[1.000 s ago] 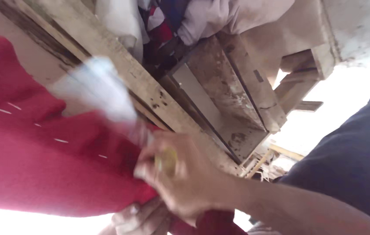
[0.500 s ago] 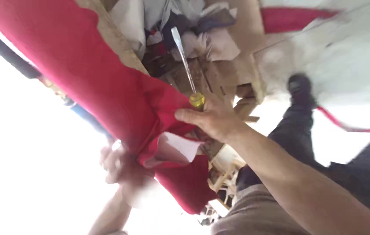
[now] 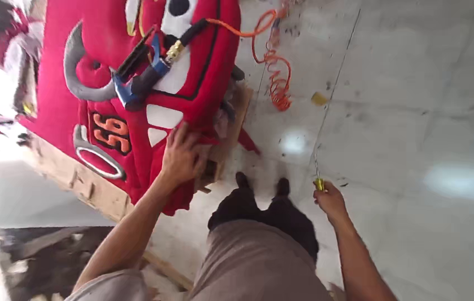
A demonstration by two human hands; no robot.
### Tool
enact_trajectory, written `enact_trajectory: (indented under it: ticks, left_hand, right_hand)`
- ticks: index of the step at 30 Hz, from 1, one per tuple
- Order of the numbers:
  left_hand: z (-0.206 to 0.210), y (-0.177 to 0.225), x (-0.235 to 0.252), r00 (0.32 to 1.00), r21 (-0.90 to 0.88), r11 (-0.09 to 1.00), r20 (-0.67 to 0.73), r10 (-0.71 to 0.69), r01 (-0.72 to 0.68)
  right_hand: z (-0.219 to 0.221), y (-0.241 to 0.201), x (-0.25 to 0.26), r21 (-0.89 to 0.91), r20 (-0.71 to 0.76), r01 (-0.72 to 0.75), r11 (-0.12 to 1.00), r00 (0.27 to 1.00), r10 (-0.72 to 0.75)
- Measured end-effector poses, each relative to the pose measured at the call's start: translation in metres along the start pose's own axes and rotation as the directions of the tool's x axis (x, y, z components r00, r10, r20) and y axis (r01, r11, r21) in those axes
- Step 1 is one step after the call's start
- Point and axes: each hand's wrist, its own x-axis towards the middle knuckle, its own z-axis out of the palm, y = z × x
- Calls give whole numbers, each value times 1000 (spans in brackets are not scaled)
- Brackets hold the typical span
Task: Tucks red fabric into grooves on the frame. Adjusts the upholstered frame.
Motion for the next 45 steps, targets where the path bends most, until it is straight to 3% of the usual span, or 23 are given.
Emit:
enact_trajectory:
  ticks: [1, 3, 6, 8, 10, 13, 15, 17, 19, 21, 22, 24, 28, 31, 35, 38, 40, 42, 44, 45]
  left_hand:
    - [6, 14, -20, 994, 58, 998, 112, -8, 1]
    - [18, 35, -58, 980, 3, 1000, 199, -26, 26]
    - [33, 67, -101, 990, -272, 958, 128, -56, 89]
    - [49, 94, -120, 988, -466, 872, 101, -116, 150]
    - [68, 113, -124, 965, -673, 692, 190, -180, 261]
    - [94, 114, -110, 902, -840, 345, 341, -264, 418]
    - [101, 99, -89, 883, -898, 199, 308, -354, 393]
    - [103, 93, -67, 854, -955, -16, 272, -443, 296]
    - [104, 92, -46, 796, -924, -378, 271, -541, 58]
    - [98, 99, -28, 727, -717, -660, 327, -604, -226]
    - [94, 102, -21, 694, -606, -717, 350, -629, -345]
    - [87, 109, -5, 568, -412, -714, 432, -700, -566]
    - [68, 122, 37, 252, -262, -498, 618, -744, -827]
    - [54, 119, 70, 101, -215, -303, 639, -763, -928]
    - [51, 112, 103, -50, -266, -136, 590, -806, -954]
    - [42, 115, 90, -222, -404, -50, 596, -772, -913]
    - [37, 120, 78, -244, -455, -104, 640, -729, -884]
    - [34, 121, 73, -208, -420, -137, 675, -708, -897]
    - [29, 118, 64, -183, -390, -150, 693, -697, -908]
    - [27, 117, 61, -169, -385, -164, 696, -698, -908]
  right_hand:
    - [-16, -4, -9, -50, -34, 15, 999, 999, -17]
    - [-36, -30, -20, -106, -78, 69, 992, 994, -77]
    - [-34, -101, -26, -131, -83, 236, 963, 965, -248]
    - [-19, -156, -31, -149, -60, 363, 920, 925, -375]
    - [2, -215, -38, -168, 4, 498, 851, 863, -505]
    - [37, -295, -58, -195, 157, 706, 681, 708, -688]
    - [64, -348, -68, -208, 279, 822, 530, 569, -774]
    - [93, -397, -69, -252, 414, 895, 368, 443, -795]
    - [131, -441, -65, -299, 516, 933, 198, 333, -789]
    - [168, -481, -63, -287, 605, 957, 34, 209, -768]
    - [186, -500, -62, -253, 647, 967, -39, 139, -750]
    - [224, -533, -60, -155, 717, 976, -150, 7, -698]
    - [301, -574, -43, -32, 757, 903, -428, -257, -600]
    - [296, -562, -47, 199, 757, 820, -537, -476, -447]
    - [232, -490, -5, 458, 816, 774, -436, -561, -138]
    - [208, -455, 34, 489, 796, 673, -555, -604, -30]
    - [201, -453, 39, 486, 781, 612, -624, -624, -3]
    - [200, -453, 37, 506, 753, 516, -692, -654, 63]
    - [203, -450, 33, 544, 713, 350, -763, -672, 201]
    - [203, -448, 31, 562, 706, 264, -783, -647, 288]
